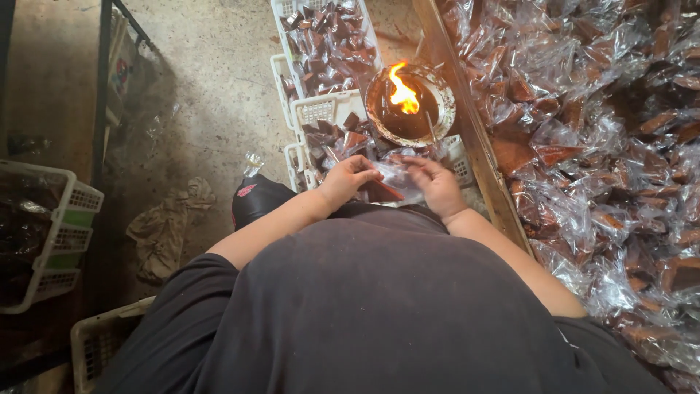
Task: Sealing small plastic bags containing baked goods using a flame and organizing them into trays.
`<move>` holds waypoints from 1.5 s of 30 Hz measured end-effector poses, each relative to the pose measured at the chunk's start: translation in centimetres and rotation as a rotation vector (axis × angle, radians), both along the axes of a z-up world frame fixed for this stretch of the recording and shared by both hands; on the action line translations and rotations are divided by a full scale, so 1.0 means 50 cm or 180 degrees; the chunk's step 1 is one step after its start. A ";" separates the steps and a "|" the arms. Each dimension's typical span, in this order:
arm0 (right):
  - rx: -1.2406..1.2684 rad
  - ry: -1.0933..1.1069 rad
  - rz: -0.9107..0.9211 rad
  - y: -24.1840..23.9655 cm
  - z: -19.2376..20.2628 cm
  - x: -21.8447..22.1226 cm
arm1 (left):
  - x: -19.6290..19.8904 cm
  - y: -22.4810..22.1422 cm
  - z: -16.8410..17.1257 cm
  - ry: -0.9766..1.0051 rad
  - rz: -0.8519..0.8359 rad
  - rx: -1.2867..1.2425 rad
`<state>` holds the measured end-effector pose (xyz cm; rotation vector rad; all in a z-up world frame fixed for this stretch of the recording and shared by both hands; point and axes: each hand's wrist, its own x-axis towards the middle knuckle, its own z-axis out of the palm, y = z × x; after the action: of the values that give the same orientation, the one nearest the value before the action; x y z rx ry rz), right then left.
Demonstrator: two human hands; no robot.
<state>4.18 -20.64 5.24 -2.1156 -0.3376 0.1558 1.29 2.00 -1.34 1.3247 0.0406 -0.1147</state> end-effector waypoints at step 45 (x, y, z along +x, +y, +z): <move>-0.0214 -0.0143 0.0979 0.082 -0.125 0.064 | 0.011 0.044 0.006 -0.1468 0.0306 0.0378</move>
<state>7.36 -16.55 -1.01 -2.1249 -0.6930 0.3026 1.86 4.18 -1.04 1.4379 -0.2835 0.2797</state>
